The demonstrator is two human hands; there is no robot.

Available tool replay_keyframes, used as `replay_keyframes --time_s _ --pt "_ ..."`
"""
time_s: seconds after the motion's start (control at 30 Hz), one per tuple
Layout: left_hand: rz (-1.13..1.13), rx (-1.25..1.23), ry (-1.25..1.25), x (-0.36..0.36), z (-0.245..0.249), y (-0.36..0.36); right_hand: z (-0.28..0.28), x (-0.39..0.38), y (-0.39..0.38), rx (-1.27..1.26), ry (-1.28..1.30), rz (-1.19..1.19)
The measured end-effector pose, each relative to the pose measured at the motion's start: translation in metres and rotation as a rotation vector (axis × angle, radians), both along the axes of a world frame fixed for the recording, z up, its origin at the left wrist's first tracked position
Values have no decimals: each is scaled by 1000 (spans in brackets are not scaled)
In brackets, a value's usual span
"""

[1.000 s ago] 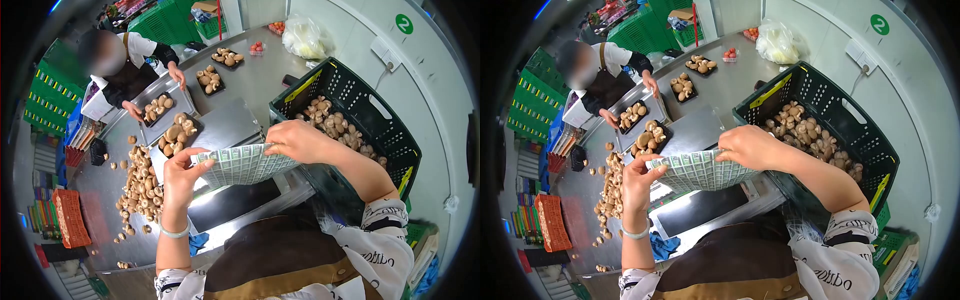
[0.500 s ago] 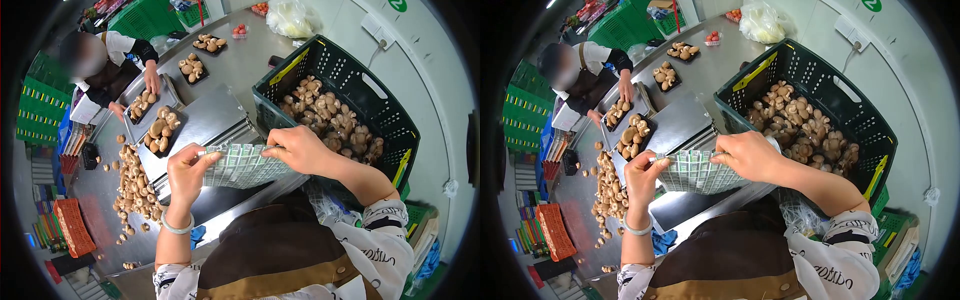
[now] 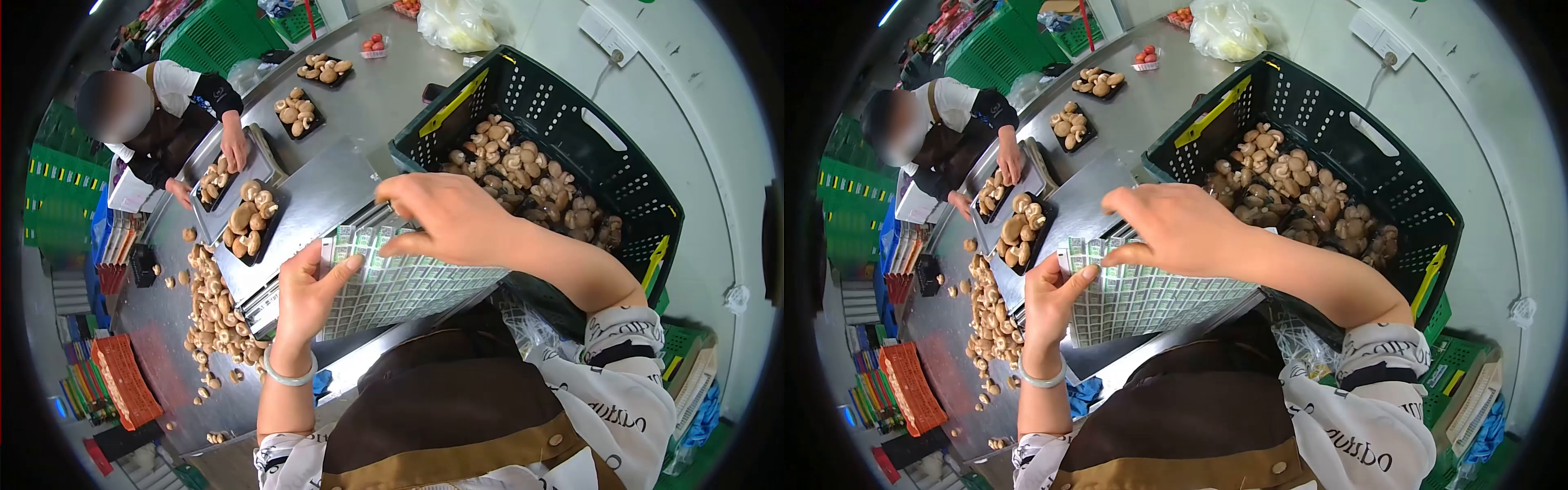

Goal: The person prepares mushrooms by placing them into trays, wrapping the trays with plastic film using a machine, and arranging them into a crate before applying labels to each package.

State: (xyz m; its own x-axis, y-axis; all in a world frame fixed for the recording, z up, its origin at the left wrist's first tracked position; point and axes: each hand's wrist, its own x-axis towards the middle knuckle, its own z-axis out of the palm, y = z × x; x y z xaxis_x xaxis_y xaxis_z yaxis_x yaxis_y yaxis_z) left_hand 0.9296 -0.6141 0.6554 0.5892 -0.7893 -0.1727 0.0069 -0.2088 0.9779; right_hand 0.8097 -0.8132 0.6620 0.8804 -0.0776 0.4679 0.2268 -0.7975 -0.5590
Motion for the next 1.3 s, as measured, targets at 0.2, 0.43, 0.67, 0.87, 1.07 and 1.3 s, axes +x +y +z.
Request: replay_keyframes --time_s 0.2,0.43,0.67,0.87,1.07,1.3 --pt "-22 107 -72 -2 3 2 -2 20 9 -284 84 117" --pt "123 -1 196 3 -2 7 -21 16 12 -552 -373 165" --pt "202 144 -139 20 -15 24 0 -6 -71 622 279 -52" --pt "246 265 -232 19 -16 48 -200 -11 -216 119 813 -195" --pt "189 307 -80 13 -19 36 -260 9 -220 -432 772 -402" --pt "189 304 -88 23 -23 46 -242 -46 -250 262 1030 -51"
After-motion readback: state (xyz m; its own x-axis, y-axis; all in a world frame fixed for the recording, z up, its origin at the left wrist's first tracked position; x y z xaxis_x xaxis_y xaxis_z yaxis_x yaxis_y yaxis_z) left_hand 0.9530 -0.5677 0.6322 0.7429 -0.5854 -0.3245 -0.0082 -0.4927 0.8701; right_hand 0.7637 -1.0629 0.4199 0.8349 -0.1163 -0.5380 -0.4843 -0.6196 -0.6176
